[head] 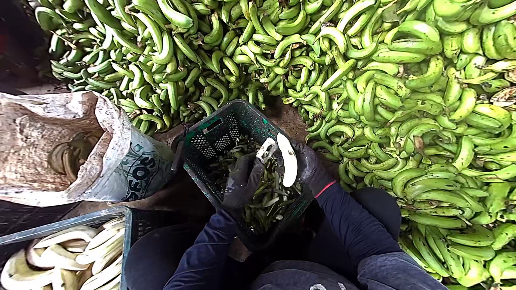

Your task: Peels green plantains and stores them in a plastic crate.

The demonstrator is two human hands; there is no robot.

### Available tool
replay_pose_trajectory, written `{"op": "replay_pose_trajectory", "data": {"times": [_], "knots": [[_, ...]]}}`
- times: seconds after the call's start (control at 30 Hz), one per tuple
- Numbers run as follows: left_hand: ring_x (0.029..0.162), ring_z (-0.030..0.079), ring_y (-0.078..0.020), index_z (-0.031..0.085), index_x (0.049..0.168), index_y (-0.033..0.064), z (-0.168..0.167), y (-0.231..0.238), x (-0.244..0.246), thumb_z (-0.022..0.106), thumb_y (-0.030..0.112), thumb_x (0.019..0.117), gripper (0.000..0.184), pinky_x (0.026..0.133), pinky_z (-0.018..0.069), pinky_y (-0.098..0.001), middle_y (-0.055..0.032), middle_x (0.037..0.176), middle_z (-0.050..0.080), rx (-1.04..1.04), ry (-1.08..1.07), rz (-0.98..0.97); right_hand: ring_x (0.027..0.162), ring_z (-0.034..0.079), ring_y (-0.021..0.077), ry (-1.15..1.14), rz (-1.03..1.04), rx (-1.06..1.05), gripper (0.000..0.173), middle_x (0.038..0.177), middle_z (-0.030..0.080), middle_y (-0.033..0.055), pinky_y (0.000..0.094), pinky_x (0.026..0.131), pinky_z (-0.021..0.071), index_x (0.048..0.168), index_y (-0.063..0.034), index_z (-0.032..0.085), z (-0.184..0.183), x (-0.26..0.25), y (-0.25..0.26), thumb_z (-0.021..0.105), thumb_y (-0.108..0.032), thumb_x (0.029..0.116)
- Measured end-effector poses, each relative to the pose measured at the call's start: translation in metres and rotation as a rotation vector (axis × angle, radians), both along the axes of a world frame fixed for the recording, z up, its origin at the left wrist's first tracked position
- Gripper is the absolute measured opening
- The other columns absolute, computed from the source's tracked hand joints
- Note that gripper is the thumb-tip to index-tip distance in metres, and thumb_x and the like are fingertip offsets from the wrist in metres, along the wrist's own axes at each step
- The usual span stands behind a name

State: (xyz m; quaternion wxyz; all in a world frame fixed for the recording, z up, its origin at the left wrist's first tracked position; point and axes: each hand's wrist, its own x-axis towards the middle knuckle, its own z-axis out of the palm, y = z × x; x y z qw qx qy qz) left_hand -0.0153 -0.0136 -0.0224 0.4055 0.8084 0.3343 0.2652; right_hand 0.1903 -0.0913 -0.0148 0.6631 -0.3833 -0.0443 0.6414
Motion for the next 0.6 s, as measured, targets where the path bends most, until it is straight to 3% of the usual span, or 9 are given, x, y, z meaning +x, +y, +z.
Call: {"op": "replay_pose_trajectory", "data": {"times": [0.07, 0.13, 0.2, 0.27, 0.3, 0.43, 0.5, 0.6], "knots": [[0.092, 0.068, -0.0201, 0.06, 0.136, 0.0038, -0.005, -0.006, 0.002, 0.049, 0.048, 0.103, 0.057, 0.084, 0.0579, -0.0428, -0.0129, 0.109, 0.07, 0.13, -0.014, -0.053, 0.063, 0.065, 0.0168, -0.088, -0.055, 0.007, 0.05, 0.079, 0.066, 0.006, 0.0339, 0.054, 0.0562, 0.105, -0.0144, 0.06, 0.004, -0.001, -0.003, 0.022, -0.045, 0.1092], [0.096, 0.07, -0.0271, 0.062, 0.133, 0.0012, -0.007, -0.012, 0.005, 0.051, 0.049, 0.1025, 0.058, 0.087, 0.0573, -0.0486, -0.0175, 0.11, 0.07, 0.245, -0.021, -0.093, 0.068, 0.066, 0.0115, -0.179, -0.097, 0.052, 0.041, 0.082, 0.067, 0.0025, 0.0284, 0.059, 0.0571, 0.107, -0.014, 0.061, 0.003, -0.001, -0.005, 0.027, -0.036, 0.1107], [0.094, 0.07, -0.0317, 0.066, 0.13, 0.003, -0.007, -0.019, 0.009, 0.051, 0.051, 0.1018, 0.058, 0.083, 0.0577, -0.052, -0.0182, 0.106, 0.071, 0.344, 0.001, -0.126, 0.07, 0.066, 0.0098, -0.31, -0.119, 0.067, 0.038, 0.084, 0.068, 0.0028, 0.0256, 0.061, 0.0567, 0.111, -0.0106, 0.062, 0.0, -0.001, -0.007, 0.03, -0.032, 0.1113], [0.088, 0.07, -0.032, 0.069, 0.127, 0.0053, -0.007, -0.025, 0.013, 0.051, 0.052, 0.1015, 0.056, 0.076, 0.0582, -0.0505, -0.0168, 0.101, 0.07, 0.426, 0.012, -0.147, 0.076, 0.065, 0.0074, -0.445, -0.127, 0.04, 0.036, 0.09, 0.068, 0.0019, 0.024, 0.068, 0.0566, 0.119, -0.009, 0.06, 0.003, -0.004, -0.013, 0.032, -0.03, 0.1118], [0.086, 0.07, -0.0312, 0.069, 0.126, 0.0061, -0.008, -0.027, 0.014, 0.052, 0.051, 0.1013, 0.054, 0.075, 0.0582, -0.0491, -0.0158, 0.099, 0.07, 0.45, 0.009, -0.153, 0.074, 0.064, 0.0068, -0.455, -0.128, 0.01, 0.035, 0.089, 0.067, 0.0018, 0.0233, 0.067, 0.0555, 0.118, -0.0085, 0.06, 0.006, -0.006, -0.014, 0.033, -0.03, 0.1116], [0.085, 0.069, -0.0301, 0.069, 0.126, 0.0073, -0.008, -0.028, 0.013, 0.053, 0.05, 0.1014, 0.052, 0.074, 0.0581, -0.0484, -0.0145, 0.098, 0.07, 0.456, 0.014, -0.152, 0.068, 0.067, 0.0112, -0.283, -0.126, -0.026, 0.036, 0.084, 0.069, 0.0064, 0.0252, 0.06, 0.0569, 0.111, -0.0066, 0.062, 0.007, -0.005, -0.01, 0.035, -0.029, 0.1099], [0.084, 0.069, -0.0309, 0.07, 0.126, 0.0078, -0.009, -0.026, 0.012, 0.053, 0.049, 0.1011, 0.051, 0.071, 0.0578, -0.0486, -0.0149, 0.097, 0.069, 0.47, 0.032, -0.15, 0.07, 0.067, 0.0116, -0.266, -0.106, -0.045, 0.037, 0.085, 0.069, 0.0065, 0.0253, 0.061, 0.057, 0.113, -0.0065, 0.063, 0.008, -0.006, -0.009, 0.036, -0.032, 0.11], [0.087, 0.07, -0.0334, 0.069, 0.127, 0.0071, -0.013, -0.023, 0.012, 0.056, 0.046, 0.1006, 0.049, 0.075, 0.058, -0.0521, -0.0169, 0.099, 0.07, 0.414, 0.063, -0.139, 0.072, 0.063, 0.0039, -0.526, -0.08, -0.055, 0.03, 0.084, 0.065, -0.001, 0.0198, 0.066, 0.0544, 0.109, -0.0096, 0.062, 0.017, -0.015, -0.017, 0.037, -0.025, 0.1107]]}}
